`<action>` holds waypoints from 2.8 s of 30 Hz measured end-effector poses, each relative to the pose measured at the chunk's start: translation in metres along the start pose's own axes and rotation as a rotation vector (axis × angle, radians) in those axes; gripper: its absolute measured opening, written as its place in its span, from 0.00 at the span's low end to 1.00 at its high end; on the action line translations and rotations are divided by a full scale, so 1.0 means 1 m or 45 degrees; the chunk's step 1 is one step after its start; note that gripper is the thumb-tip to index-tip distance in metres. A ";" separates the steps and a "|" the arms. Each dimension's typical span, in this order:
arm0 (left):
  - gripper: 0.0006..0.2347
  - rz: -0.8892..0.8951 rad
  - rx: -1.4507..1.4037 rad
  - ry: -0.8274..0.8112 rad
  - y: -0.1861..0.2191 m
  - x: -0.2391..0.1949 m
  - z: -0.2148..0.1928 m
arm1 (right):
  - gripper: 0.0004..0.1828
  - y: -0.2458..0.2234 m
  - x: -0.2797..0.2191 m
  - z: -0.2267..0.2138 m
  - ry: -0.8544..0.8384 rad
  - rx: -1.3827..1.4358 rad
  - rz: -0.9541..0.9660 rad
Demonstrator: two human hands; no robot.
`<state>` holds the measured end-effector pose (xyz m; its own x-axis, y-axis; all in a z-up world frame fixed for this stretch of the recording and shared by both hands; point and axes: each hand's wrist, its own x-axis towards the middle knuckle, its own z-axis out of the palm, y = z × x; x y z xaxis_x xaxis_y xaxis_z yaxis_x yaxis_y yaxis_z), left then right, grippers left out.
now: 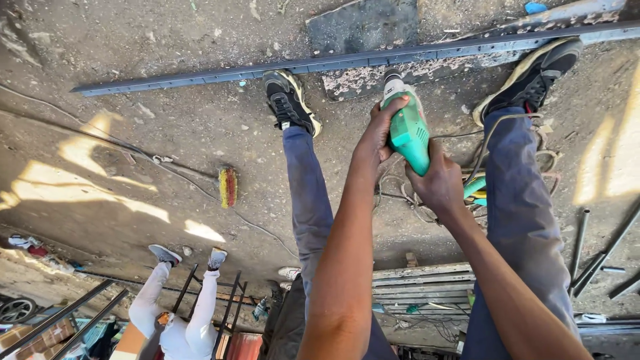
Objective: The person holds a green electric power drill and drills a series of holes along a long metal bar lying on the ground, repositioning the drill to new spots along the bar between holes. Drilling dust accumulates on the bar as the person works along its length.
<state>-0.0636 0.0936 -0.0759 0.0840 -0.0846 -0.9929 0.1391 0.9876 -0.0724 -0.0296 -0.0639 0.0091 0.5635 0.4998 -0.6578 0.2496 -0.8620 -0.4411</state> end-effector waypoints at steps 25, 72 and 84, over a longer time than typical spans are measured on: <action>0.50 0.008 -0.071 -0.065 0.013 -0.022 -0.012 | 0.34 -0.011 0.000 0.007 -0.031 -0.162 -0.122; 0.45 0.178 0.007 0.022 0.019 -0.037 0.006 | 0.31 -0.019 0.013 -0.012 -0.208 -0.052 0.003; 0.21 0.933 0.985 0.526 0.012 -0.115 0.028 | 0.36 -0.023 0.005 0.002 -0.355 -0.187 -0.208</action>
<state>-0.0445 0.1117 0.0403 0.0845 0.6696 -0.7379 0.7728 0.4234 0.4727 -0.0343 -0.0410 0.0148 0.2753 0.6183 -0.7362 0.4407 -0.7617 -0.4749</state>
